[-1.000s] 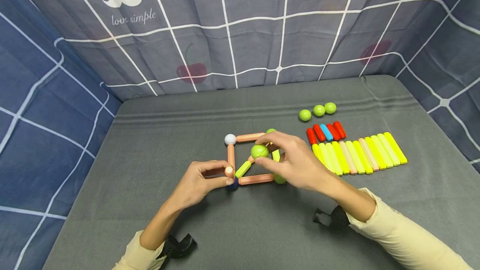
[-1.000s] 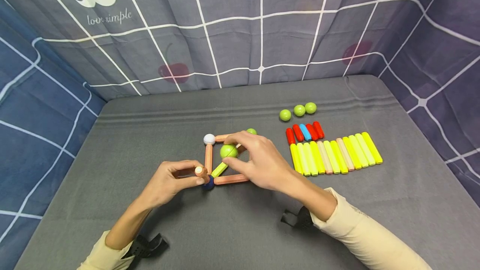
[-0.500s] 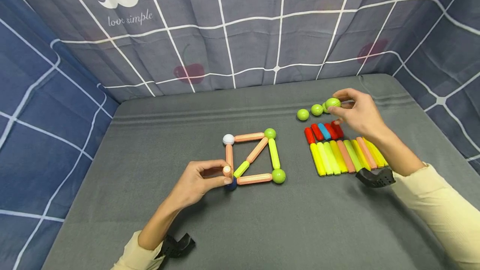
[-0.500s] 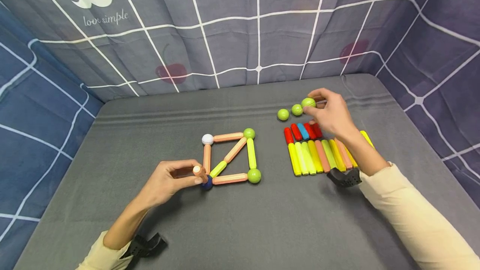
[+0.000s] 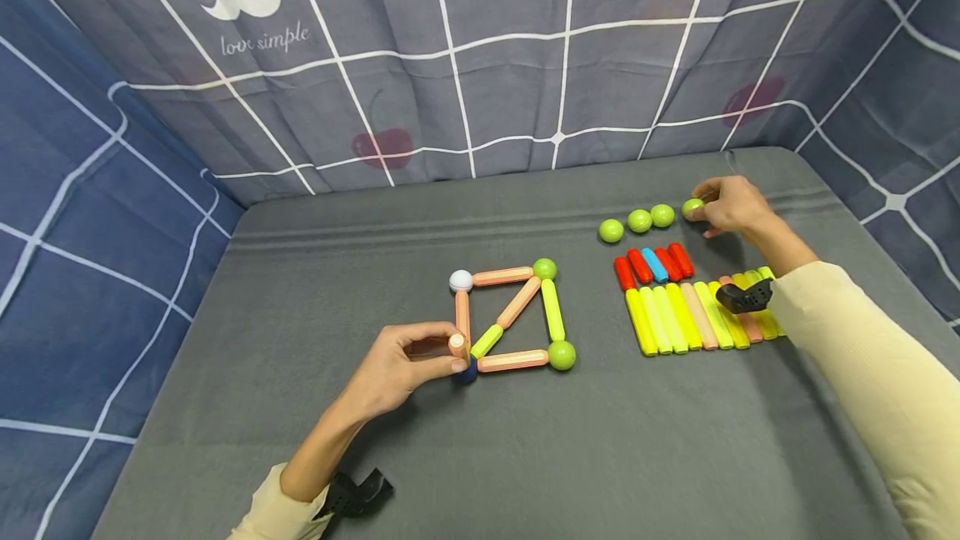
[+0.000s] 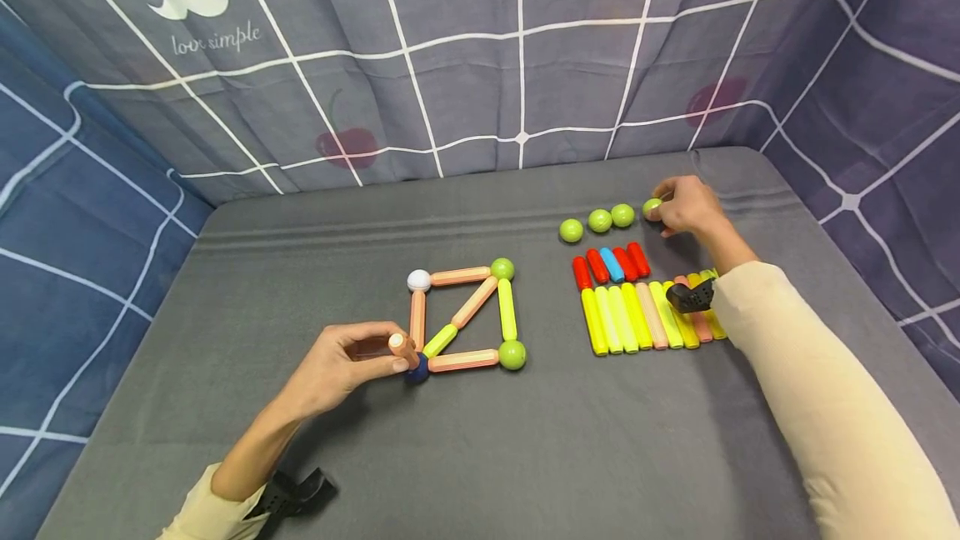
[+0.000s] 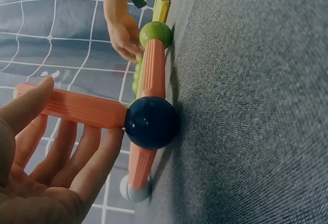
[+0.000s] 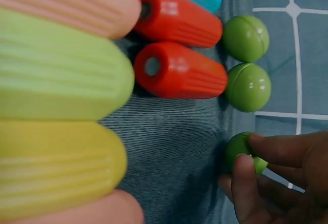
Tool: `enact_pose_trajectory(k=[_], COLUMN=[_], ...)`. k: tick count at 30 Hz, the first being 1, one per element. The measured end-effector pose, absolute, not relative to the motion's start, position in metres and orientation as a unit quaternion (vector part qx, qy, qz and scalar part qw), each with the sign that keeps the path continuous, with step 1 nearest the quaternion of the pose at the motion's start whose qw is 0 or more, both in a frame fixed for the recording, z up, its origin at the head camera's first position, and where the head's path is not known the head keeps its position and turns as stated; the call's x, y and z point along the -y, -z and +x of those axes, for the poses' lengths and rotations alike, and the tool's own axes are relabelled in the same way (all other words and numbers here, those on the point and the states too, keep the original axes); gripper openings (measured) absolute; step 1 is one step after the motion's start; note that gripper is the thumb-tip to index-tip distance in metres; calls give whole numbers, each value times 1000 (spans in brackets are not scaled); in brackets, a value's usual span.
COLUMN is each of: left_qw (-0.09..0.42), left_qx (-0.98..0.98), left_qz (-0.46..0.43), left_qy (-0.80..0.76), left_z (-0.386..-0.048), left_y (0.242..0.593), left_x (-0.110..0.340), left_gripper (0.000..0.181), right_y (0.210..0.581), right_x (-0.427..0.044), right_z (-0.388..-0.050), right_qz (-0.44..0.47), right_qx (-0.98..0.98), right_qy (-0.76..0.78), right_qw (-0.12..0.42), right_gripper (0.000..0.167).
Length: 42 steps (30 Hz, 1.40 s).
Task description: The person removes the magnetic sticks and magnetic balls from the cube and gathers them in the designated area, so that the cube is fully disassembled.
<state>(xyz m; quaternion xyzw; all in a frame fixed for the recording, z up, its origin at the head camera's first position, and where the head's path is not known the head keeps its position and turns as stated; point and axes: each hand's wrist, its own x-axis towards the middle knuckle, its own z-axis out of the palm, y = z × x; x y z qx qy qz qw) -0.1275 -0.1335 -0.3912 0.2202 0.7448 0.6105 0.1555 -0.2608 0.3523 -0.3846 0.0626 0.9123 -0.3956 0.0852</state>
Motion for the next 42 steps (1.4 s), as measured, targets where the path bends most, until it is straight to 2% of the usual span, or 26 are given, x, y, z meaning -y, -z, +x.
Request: enact_pose_trajectory(k=[13,19,24,29,34,42], left_qw=[157,125,94,98,126,138], left_qx=[-745,-791,-841,-871,-874,-871], left_qz=[220,244,256,270,273,273], left_qy=[-610,-547,-467,-398,-381,-384], left_z=[-129,-129,-131,-134,-135,-136], left_y=[392,399,404,407,406,407], left_x=[134,134,132,130,130,129], left_gripper=[27,30,40,57,22,18], right_y=[388,385,378,368,356,352], right_x=[-352,-352,-349,-330,-302,-240], right_z=[-261,-257,-247,-234,-220,-191], right_qz=[45,50,49,18,-22,-140], right_qx=[-916,-913,-923,-929,-927,-918], right_qy=[388,395,380,368,373,369], right_qw=[92,94,47,-5,-22,-37], right_gripper=[46,53,51,43,38,29])
